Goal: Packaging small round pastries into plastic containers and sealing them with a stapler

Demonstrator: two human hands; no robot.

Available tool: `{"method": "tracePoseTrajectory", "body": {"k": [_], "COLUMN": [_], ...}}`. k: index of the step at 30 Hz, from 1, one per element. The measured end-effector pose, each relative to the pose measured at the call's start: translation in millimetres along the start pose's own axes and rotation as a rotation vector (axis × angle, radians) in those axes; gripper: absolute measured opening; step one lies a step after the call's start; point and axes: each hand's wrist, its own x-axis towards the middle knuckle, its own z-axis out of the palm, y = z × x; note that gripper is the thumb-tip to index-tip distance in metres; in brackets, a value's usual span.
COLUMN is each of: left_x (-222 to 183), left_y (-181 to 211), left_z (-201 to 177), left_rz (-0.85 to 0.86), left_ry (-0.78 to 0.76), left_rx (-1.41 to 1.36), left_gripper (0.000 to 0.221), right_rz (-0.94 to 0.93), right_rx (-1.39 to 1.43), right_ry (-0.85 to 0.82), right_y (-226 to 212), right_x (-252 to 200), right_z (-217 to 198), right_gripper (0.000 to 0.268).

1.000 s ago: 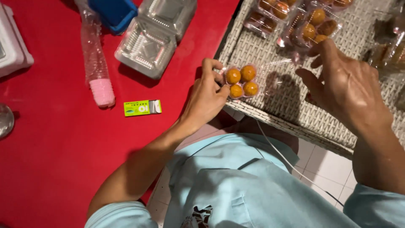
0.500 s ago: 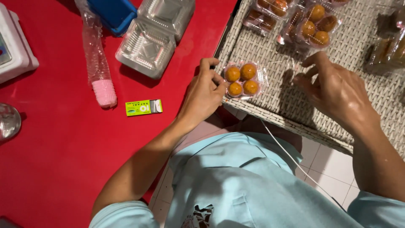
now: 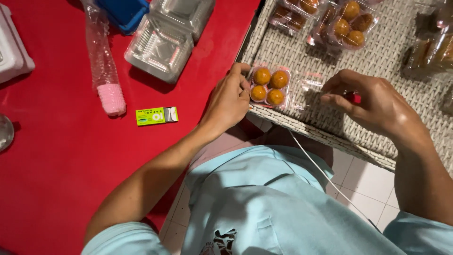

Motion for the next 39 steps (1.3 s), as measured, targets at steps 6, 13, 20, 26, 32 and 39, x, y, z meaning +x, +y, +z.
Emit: {"method": "tracePoseTrajectory", "body": {"k": [6, 13, 20, 26, 32, 39], "left_x": [19.4, 9.6, 16.5, 18.8, 17.7, 24.0], "left_y": [7.5, 56.2, 43.2, 34.5, 43.7, 26.7], "left_z": [-2.2, -28.3, -17.9, -13.4, -15.5, 1.3], "left_rz": [0.098, -0.154, -0.168, -0.095, -0.17, -0.049], "left_ry": [0.005, -0.111, -0.061, -0.026, -0.039, -0.036], "left_rx": [0.017, -0.192, -0.184, -0.182, -0.199, -0.081], "left_gripper": [0.04, 0.062, 0.019, 0.011, 0.009, 0.007], "right_rz": [-0.268, -0.805, -0.841, -0.862, -0.866, -0.516], "right_rx": [0.23, -0.01, -0.072, -0.028, 0.01, 0.158], "right_ry": [0.123, 0.091, 0.04, 0.036, 0.044, 0.199], "right_y": [-31.3, -22.7, -38.6, -30.1, -34.7, -1.7], "right_x": [-22.7, 25.5, 42.2, 59.8, 60.6, 72.8], "right_z": [-8.1, 26.2, 20.7, 21.6, 19.3, 19.2], "right_gripper": [0.031, 0.044, 0.032, 0.028, 0.022, 0.02]}}
